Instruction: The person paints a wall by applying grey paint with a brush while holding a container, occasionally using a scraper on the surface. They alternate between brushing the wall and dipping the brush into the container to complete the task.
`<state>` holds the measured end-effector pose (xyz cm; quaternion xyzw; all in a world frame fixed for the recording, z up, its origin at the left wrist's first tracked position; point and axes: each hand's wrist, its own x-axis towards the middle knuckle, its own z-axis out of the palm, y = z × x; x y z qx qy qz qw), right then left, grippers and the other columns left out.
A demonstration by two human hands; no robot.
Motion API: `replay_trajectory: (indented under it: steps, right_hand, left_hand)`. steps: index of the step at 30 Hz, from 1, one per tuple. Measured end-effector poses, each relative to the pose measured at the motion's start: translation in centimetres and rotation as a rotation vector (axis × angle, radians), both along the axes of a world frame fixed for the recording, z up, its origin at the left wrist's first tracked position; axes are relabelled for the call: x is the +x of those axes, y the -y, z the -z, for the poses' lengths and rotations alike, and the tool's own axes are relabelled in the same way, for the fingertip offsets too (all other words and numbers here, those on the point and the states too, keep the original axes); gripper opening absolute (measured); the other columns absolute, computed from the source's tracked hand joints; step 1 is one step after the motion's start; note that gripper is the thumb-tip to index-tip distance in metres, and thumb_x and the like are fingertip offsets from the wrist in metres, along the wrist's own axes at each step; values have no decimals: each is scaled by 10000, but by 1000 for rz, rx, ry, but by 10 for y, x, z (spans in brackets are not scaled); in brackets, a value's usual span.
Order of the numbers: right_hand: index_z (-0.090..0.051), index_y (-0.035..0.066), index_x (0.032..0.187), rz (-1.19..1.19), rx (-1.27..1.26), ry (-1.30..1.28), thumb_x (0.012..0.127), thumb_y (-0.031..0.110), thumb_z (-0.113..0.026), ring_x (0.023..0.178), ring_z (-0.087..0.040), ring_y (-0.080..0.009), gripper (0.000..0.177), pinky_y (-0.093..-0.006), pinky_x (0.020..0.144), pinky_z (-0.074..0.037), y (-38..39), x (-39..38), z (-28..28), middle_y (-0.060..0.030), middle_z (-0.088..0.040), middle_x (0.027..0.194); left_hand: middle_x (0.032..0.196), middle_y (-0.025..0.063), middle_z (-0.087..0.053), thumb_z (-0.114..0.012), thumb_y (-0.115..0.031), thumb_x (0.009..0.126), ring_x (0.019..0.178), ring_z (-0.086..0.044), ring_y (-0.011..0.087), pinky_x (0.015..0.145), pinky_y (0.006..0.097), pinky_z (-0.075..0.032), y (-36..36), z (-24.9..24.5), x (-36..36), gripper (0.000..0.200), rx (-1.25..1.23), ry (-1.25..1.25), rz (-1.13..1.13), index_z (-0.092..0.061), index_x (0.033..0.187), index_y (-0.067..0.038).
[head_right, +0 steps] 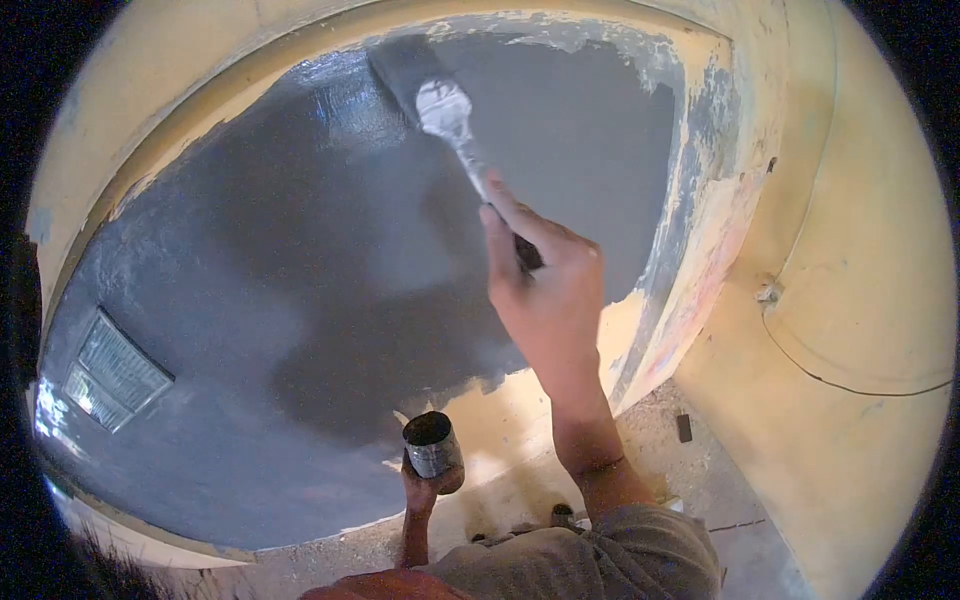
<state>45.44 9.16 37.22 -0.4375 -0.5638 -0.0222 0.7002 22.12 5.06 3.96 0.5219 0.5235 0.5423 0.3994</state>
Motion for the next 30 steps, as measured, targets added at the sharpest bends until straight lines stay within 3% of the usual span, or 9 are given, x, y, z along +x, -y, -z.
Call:
replay_trajectory:
  steps: [2, 6, 16, 20, 22, 24, 26, 28, 30]
  right_hand:
    - [-668, 3, 1146, -38, 0, 8, 868, 10, -661, 587, -373, -8, 278, -186, 480, -292, -10, -1, 14, 28, -594, 696]
    - [-666, 9, 1152, -73, 98, -38, 877, 18, -653, 577, -326, -12, 275, -204, 470, -255, -1, 7, 25, 62, -469, 663]
    - [-674, 9, 1137, 4, 76, -101, 869, 15, -660, 599, -384, -5, 268, -187, 490, -290, 3, 8, 2, 61, -554, 690]
    - [-678, 19, 1138, 13, -98, -7, 870, 26, -662, 612, -424, -3, 268, -178, 512, -326, -12, 14, 4, 37, -620, 725]
    - [-682, 24, 1133, -3, 99, 21, 876, 47, -662, 581, -360, -3, 259, -188, 485, -274, -8, 15, 18, 69, -538, 664]
    - [-687, 25, 1126, 3, -55, -131, 878, 52, -660, 564, -306, -8, 251, -201, 472, -230, 14, 14, 4, 84, -469, 631]
    - [-689, -1, 1095, 25, -75, -112, 853, 47, -658, 541, -400, -48, 249, -246, 474, -339, 6, 20, -19, -60, -585, 580]
    - [-686, -1, 1098, 31, -26, -119, 854, 56, -666, 540, -377, -35, 251, -238, 468, -323, -9, 22, -12, -46, -527, 562]
    - [-686, 21, 1123, 49, -38, -62, 871, 57, -665, 551, -288, -17, 255, -217, 470, -230, -11, 24, 6, 87, -430, 616]
  left_hand:
    - [1055, 130, -644, -916, -278, 518, 940, -630, 257, 821, 396, -519, 3, -8, 4, 813, 7, 8, -4, -517, 1173, -9]
    - [1047, 122, -644, -919, -262, 517, 936, -627, 243, 816, 393, -521, 1, 2, -1, 797, 31, 32, -39, -520, 1160, -12]
    - [1045, 109, -645, -920, -212, 522, 920, -629, 223, 805, 378, -523, 5, 13, -15, 787, 0, 60, -9, -502, 1161, -24]
    - [1049, 112, -645, -924, -219, 517, 928, -633, 224, 812, 380, -527, 5, 9, -10, 791, 6, 63, 5, -503, 1158, -23]
    - [1045, 113, -647, -929, -228, 513, 911, -637, 225, 801, 377, -531, 2, 13, -10, 799, 23, 43, -1, -502, 1156, -22]
    - [1044, 115, -648, -930, -232, 512, 908, -639, 226, 797, 377, -532, 5, 7, -8, 802, 9, 39, 3, -503, 1157, -22]
    - [1042, 116, -649, -932, -235, 510, 905, -640, 228, 793, 376, -533, 7, -4, -3, 805, -2, 43, 19, -504, 1159, -21]
    - [1036, 118, -650, -933, -242, 510, 903, -641, 233, 788, 380, -533, 11, -10, 1, 811, -4, 42, 68, -508, 1163, -20]
    - [1034, 118, -650, -934, -245, 512, 904, -641, 233, 788, 381, -533, 10, -10, 3, 811, 16, 26, 76, -508, 1164, -19]
